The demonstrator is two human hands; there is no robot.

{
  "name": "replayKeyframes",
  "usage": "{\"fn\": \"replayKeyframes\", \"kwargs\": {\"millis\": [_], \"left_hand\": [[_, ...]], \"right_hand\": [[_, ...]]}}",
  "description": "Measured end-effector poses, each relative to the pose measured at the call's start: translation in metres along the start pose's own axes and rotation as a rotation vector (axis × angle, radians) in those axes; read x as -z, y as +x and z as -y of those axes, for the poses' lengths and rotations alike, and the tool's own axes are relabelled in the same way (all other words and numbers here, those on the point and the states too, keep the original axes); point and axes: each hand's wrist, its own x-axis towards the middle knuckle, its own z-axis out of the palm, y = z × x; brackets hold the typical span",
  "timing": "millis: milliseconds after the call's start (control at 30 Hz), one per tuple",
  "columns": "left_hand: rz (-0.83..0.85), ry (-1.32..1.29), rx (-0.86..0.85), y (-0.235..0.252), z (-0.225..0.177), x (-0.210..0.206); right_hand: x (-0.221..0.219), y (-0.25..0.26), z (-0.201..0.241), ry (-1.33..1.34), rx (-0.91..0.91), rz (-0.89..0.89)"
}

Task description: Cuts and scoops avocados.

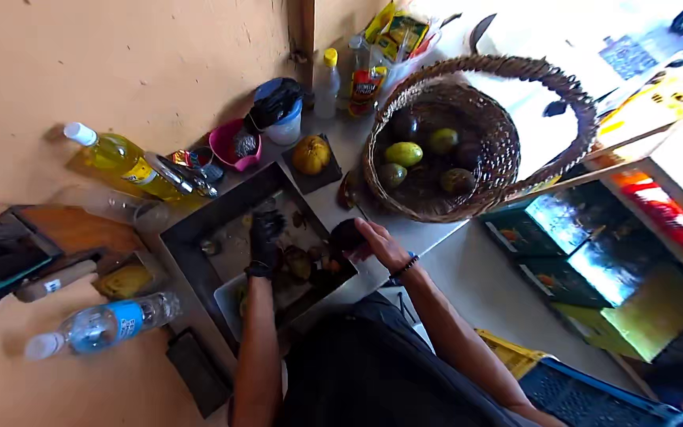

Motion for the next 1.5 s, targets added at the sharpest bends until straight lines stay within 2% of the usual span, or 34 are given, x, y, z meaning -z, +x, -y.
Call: {"fn": "replayKeyframes", "kwargs": {"millis": [67, 100, 133, 167, 233, 333, 400, 467, 600, 633, 700, 800, 967, 1100, 1200, 1267, 1400, 1500], "left_hand": [[0.273, -0.183, 0.146, -0.020, 0.038, -0.014], [0.351, -0.299, 0.197, -0.026, 0.057, -0.016], [0.345, -0.378, 0.220, -0.030, 0.078, -0.015], [0.280, -0.456, 0.250, -0.033, 0.098, -0.011], [0.100, -0.575, 0.322, -0.032, 0.131, 0.003], [0.025, -0.671, 0.415, -0.031, 0.152, 0.021], [0.015, -0.703, 0.443, -0.035, 0.143, 0.019], [0.021, -0.726, 0.448, -0.038, 0.123, 0.016], [0.199, -0.749, 0.330, -0.045, 0.086, 0.009], [0.203, -0.766, 0.306, -0.041, 0.083, 0.003], [0.094, -0.750, 0.321, -0.035, 0.073, -0.013], [-0.031, -0.721, 0.380, -0.027, 0.057, -0.030], [-0.011, -0.791, 0.471, -0.018, 0.067, -0.032], [-0.057, -0.798, 0.429, 0.001, 0.088, -0.036], [-0.081, -0.772, 0.392, -0.023, 0.061, -0.038], [-0.042, -0.826, 0.376, -0.039, 0.049, -0.034], [-0.124, -0.938, 0.405, -0.041, 0.044, -0.035], [-0.072, -0.946, 0.378, -0.040, 0.052, -0.031]], "right_hand": [[-0.006, -0.003, -0.009, -0.098, 0.006, 0.053], [-0.002, -0.004, -0.013, -0.229, 0.034, 0.011], [0.007, -0.006, -0.020, -0.439, 0.063, -0.070], [0.017, -0.007, -0.031, -0.677, 0.086, -0.165], [0.041, -0.005, -0.061, -1.035, 0.119, -0.245], [0.057, 0.003, -0.095, -1.203, 0.207, -0.251], [0.047, 0.003, -0.095, -1.151, 0.200, -0.202], [0.027, 0.001, -0.086, -0.964, 0.175, -0.089], [-0.015, 0.003, -0.091, -0.479, 0.387, 0.055], [-0.025, 0.004, -0.092, -0.371, 0.368, 0.102], [-0.043, 0.005, -0.092, -0.238, 0.279, 0.163], [-0.060, 0.006, -0.089, -0.273, 0.253, 0.116], [-0.054, 0.003, -0.090, -0.316, 0.344, -0.053], [-0.048, 0.010, -0.092, -0.339, 0.266, -0.001], [-0.042, 0.001, -0.085, -0.394, 0.295, 0.042], [-0.042, -0.005, -0.082, -0.406, 0.303, 0.002], [-0.054, -0.013, -0.075, -0.449, 0.267, -0.001], [-0.063, -0.016, -0.071, -0.500, 0.315, 0.045]]}}
